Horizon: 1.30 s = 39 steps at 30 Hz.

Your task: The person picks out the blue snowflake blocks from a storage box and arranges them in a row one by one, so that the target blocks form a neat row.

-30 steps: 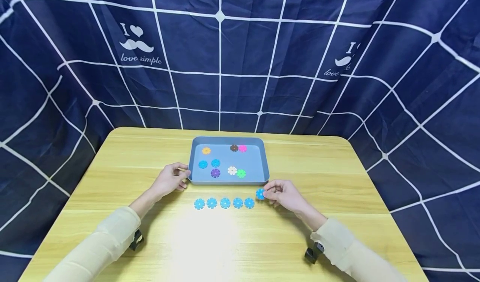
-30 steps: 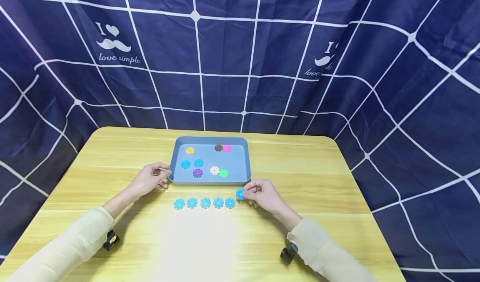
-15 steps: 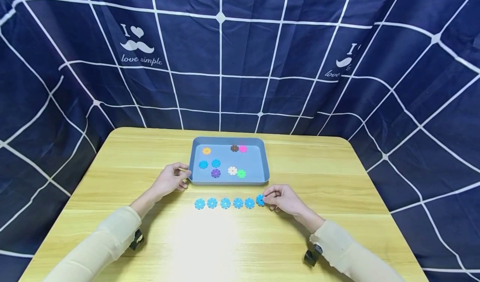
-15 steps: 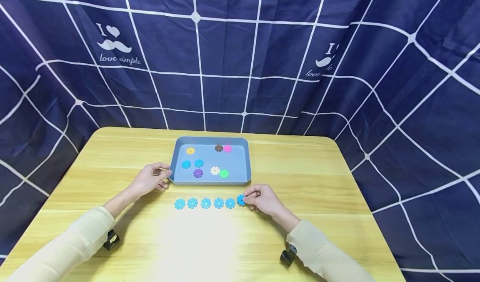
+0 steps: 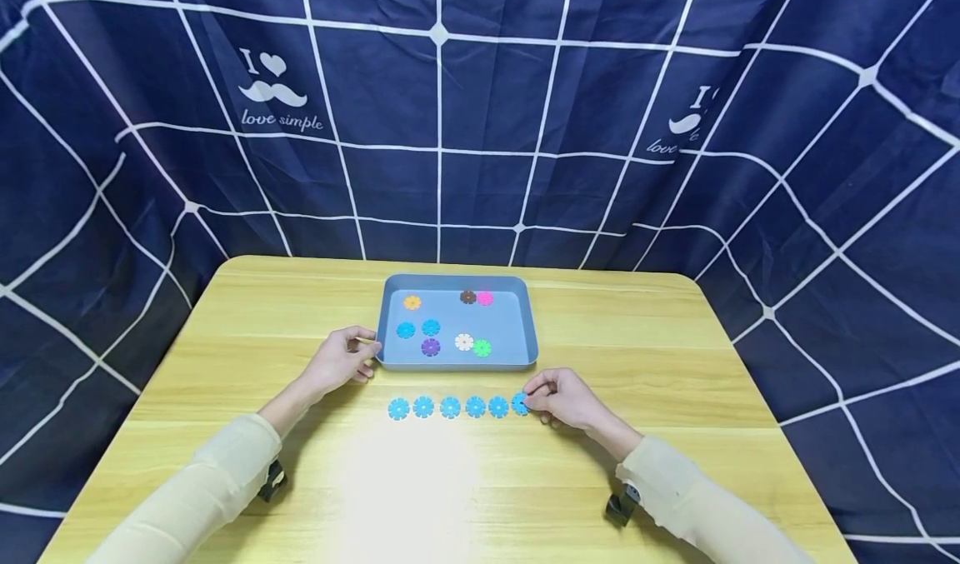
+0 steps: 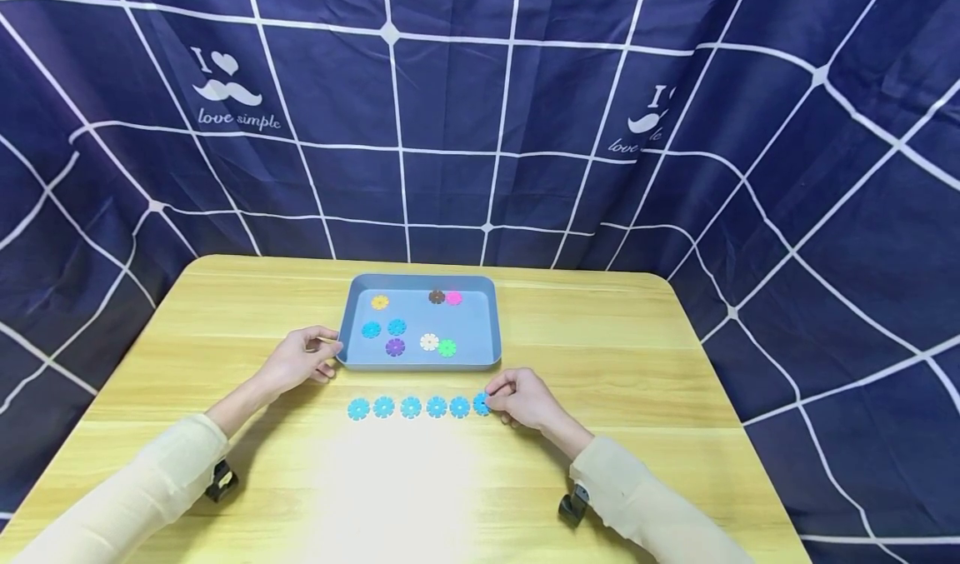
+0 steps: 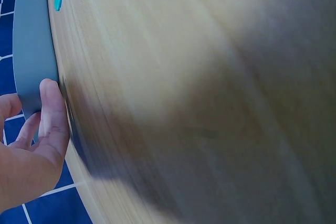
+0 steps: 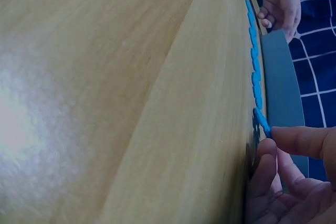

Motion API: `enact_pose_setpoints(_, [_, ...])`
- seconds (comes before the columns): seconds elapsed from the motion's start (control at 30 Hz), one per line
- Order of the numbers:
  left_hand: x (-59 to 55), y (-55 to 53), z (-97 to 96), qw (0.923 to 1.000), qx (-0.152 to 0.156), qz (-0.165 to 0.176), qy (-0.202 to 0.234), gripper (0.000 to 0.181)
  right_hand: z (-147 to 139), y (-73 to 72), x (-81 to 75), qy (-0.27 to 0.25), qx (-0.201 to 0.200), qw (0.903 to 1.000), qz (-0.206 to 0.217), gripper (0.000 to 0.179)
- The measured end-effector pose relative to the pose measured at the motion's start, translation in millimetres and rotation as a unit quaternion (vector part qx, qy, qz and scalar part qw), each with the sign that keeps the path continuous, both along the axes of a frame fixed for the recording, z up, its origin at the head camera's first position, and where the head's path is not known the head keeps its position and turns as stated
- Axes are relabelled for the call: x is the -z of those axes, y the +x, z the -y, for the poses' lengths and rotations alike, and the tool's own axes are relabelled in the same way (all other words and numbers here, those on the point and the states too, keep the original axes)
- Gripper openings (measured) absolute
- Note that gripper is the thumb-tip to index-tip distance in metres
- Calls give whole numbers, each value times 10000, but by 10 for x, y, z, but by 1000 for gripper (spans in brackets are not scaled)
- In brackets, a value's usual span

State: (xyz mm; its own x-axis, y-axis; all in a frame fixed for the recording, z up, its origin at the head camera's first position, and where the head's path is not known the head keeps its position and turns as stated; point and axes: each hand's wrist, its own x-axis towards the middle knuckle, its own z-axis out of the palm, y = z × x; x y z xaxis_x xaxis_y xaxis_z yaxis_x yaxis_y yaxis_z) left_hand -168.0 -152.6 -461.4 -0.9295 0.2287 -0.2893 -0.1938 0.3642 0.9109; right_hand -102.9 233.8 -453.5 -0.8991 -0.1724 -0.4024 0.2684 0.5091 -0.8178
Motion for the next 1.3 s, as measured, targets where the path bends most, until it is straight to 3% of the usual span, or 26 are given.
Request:
enact_pose_setpoints(0.8, [36, 0, 17, 10000, 23, -47, 45, 41, -17, -45, -45, 108, -139, 9997, 187, 19])
enact_pose_setpoints(1.03, [51, -3, 28, 9999, 37, -73, 62, 41, 23, -138, -184, 102, -452, 9989, -77, 24])
enact_pose_setpoints(1.3, [39, 1, 39, 9999, 62, -107, 32, 41, 149, -245, -312, -118, -1225, 9912, -487, 32])
